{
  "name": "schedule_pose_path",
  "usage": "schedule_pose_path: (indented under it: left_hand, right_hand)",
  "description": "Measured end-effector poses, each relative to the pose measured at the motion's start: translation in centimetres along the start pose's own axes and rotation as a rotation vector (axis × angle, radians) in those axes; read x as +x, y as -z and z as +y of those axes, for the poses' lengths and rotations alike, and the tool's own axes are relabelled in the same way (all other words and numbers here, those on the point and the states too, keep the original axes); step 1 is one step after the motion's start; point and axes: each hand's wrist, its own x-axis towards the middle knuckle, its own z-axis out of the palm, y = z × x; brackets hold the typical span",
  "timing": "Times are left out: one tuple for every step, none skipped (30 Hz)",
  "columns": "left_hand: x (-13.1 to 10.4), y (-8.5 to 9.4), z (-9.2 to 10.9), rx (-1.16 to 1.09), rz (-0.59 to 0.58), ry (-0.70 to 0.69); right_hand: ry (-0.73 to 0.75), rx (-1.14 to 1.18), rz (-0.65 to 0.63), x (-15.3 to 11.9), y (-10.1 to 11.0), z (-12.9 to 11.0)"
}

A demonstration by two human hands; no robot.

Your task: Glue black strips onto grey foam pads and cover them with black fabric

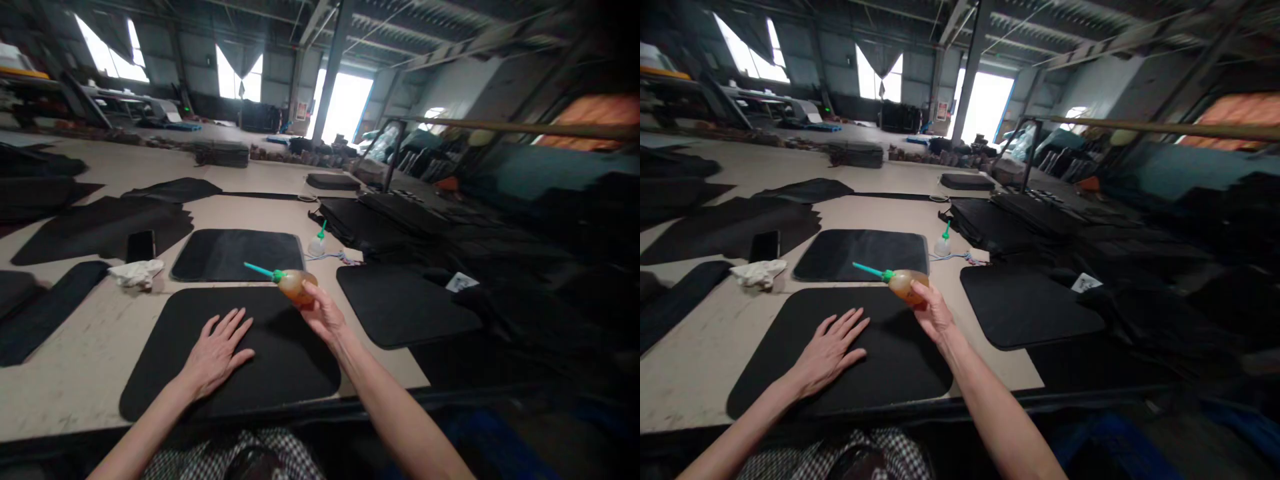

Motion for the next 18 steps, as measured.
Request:
schedule_pose_path:
  left_hand:
    - [0.0, 0.9, 0.3, -0.025, -0.046, 0.022]
    - [0.0, 1.8, 0.7, -0.057, -0.08, 0.048]
    - [-0.2, 2.7, 1.1, -0.083, -0.088, 0.082]
    - [-0.4, 3.5, 1.4, -0.099, -0.084, 0.11]
    - [-0.7, 4.0, 1.7, -0.106, -0.081, 0.119]
    - [-1.1, 4.4, 1.9, -0.114, -0.079, 0.119]
    - [-1.6, 4.4, 2.1, -0.12, -0.088, 0.119]
    - [-2.2, 4.3, 2.2, -0.124, -0.095, 0.12]
    - [-2.7, 4.0, 2.4, -0.127, -0.099, 0.124]
    - [-3.3, 3.6, 2.6, -0.132, -0.102, 0.134]
    - [-3.8, 3.1, 2.8, -0.141, -0.106, 0.149]
    - [-4.1, 2.7, 2.9, -0.154, -0.116, 0.167]
    - [-4.4, 2.3, 3.0, -0.17, -0.128, 0.187]
    - [-4.5, 1.9, 3.1, -0.184, -0.138, 0.209]
    - [-4.6, 1.7, 3.2, -0.193, -0.14, 0.231]
    - [-4.6, 1.5, 3.2, -0.191, -0.13, 0.248]
    - [-4.6, 1.3, 3.3, -0.18, -0.108, 0.263]
    - [-4.6, 1.2, 3.4, -0.163, -0.083, 0.278]
  right_hand:
    - [-0.039, 0.034, 0.018, -0.2, -0.9, 0.5]
    - [-0.071, 0.033, 0.034, -0.4, -1.8, 1.0]
    - [-0.089, -0.003, 0.041, -0.6, -2.5, 1.5]
    - [-0.088, -0.083, 0.034, -0.8, -3.1, 1.9]
    - [-0.055, -0.204, 0.029, -0.9, -3.7, 2.2]
    - [-0.007, -0.35, 0.014, -1.0, -4.2, 2.6]
    - [0.041, -0.501, -0.022, -1.0, -4.7, 2.8]
    - [0.081, -0.629, -0.069, -0.9, -5.2, 3.1]
    - [0.112, -0.733, -0.127, -1.0, -5.9, 3.4]
    - [0.135, -0.806, -0.193, -1.0, -6.7, 3.7]
    - [0.157, -0.851, -0.261, -1.2, -7.5, 4.1]
    - [0.18, -0.878, -0.331, -1.3, -8.4, 4.5]
    - [0.204, -0.895, -0.401, -1.6, -9.4, 5.0]
    - [0.23, -0.908, -0.464, -1.8, -10.3, 5.6]
    - [0.255, -0.92, -0.519, -2.0, -11.2, 6.3]
    - [0.275, -0.932, -0.565, -2.1, -12.1, 7.0]
    - [0.292, -0.942, -0.604, -2.3, -12.8, 7.7]
    - [0.309, -0.947, -0.634, -2.4, -13.4, 8.3]
